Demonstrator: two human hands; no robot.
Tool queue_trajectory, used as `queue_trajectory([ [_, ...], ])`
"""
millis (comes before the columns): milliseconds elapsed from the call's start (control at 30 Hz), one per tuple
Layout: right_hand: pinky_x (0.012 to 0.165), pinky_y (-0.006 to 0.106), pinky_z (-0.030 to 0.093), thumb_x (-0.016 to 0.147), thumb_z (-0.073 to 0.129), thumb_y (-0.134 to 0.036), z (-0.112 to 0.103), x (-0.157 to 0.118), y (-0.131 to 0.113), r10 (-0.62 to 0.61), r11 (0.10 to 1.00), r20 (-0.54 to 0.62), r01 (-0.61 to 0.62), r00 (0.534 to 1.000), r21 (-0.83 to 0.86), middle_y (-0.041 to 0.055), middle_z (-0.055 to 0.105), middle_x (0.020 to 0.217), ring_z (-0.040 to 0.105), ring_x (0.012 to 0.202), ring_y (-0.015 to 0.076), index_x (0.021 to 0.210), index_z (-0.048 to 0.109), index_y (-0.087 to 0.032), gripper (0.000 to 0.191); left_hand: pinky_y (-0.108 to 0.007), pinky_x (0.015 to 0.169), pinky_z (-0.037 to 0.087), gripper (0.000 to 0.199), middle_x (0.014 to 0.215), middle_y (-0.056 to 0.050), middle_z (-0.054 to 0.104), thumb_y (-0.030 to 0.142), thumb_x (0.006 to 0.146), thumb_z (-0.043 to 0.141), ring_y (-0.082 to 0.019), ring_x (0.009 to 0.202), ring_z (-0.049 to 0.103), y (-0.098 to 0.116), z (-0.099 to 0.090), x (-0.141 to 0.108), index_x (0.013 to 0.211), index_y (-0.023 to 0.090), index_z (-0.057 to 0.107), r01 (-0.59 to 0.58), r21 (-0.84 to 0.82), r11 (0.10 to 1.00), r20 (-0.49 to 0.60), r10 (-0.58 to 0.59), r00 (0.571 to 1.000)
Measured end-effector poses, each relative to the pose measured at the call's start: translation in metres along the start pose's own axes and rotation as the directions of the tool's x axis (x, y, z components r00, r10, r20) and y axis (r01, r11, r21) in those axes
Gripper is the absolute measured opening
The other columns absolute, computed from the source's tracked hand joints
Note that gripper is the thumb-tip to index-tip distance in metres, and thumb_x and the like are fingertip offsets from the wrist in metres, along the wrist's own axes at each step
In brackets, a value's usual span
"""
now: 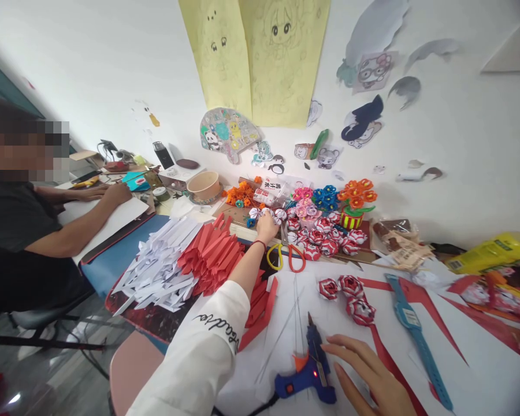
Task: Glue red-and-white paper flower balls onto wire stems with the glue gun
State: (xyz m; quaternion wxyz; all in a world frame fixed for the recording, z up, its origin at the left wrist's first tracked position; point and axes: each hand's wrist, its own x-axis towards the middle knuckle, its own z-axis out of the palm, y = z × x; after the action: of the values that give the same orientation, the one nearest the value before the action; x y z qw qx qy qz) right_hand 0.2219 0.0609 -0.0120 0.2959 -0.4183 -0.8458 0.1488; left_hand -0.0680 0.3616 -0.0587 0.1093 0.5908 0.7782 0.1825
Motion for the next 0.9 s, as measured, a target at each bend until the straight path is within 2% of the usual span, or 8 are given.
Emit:
queue_trajectory([
  [433,0.089,0.018,0.061,0.097,0.063,-0.028,0.002,-0.004,0.003,-0.003,1.0,-0.013,0.003,1.0,0.002,0.0047,0.077,0.117,0.077,0.104,0.0171,0.119,0.073,-0.03,0.025,-0.048,0.095,0.058,0.038,0.132,-0.011,0.063,0.037,0.099,0.065,-0.026,0.114,0.066,0.001,-0.005,0.003,0.131,0.017,0.061,-0.036,0.119,0.992,0.048,0.03,0.998],
  [600,0.092,0.019,0.061,0.098,0.061,-0.028,0.003,-0.002,-0.002,-0.019,0.999,-0.011,0.02,1.0,0.044,0.0039,0.077,0.116,0.077,0.103,0.0168,0.119,0.073,-0.03,0.024,-0.045,0.093,0.059,0.036,0.129,-0.011,0.064,0.036,0.099,0.066,-0.025,0.112,0.067,-0.011,-0.03,0.015,0.129,0.017,0.062,-0.083,0.209,0.974,0.119,0.058,0.991],
  [767,0.09,0.022,0.062,0.098,0.06,-0.028,0.003,0.0,-0.006,-0.022,0.997,-0.011,0.023,1.0,0.071,0.0055,0.077,0.116,0.077,0.104,0.0187,0.119,0.073,-0.029,0.024,-0.046,0.094,0.058,0.037,0.131,-0.011,0.064,0.036,0.099,0.066,-0.025,0.113,0.066,-0.027,-0.065,0.032,0.13,0.017,0.062,-0.139,0.308,0.941,0.102,0.113,0.988],
  [900,0.088,0.021,0.063,0.098,0.06,-0.028,0.005,-0.004,-0.003,-0.02,0.998,-0.028,0.022,0.999,0.061,0.0049,0.078,0.114,0.078,0.101,0.0183,0.117,0.074,-0.03,0.024,-0.049,0.097,0.057,0.038,0.134,-0.012,0.062,0.036,0.099,0.065,-0.026,0.116,0.065,-0.033,-0.072,0.034,0.132,0.017,0.06,-0.203,0.368,0.907,0.081,0.186,0.979],
])
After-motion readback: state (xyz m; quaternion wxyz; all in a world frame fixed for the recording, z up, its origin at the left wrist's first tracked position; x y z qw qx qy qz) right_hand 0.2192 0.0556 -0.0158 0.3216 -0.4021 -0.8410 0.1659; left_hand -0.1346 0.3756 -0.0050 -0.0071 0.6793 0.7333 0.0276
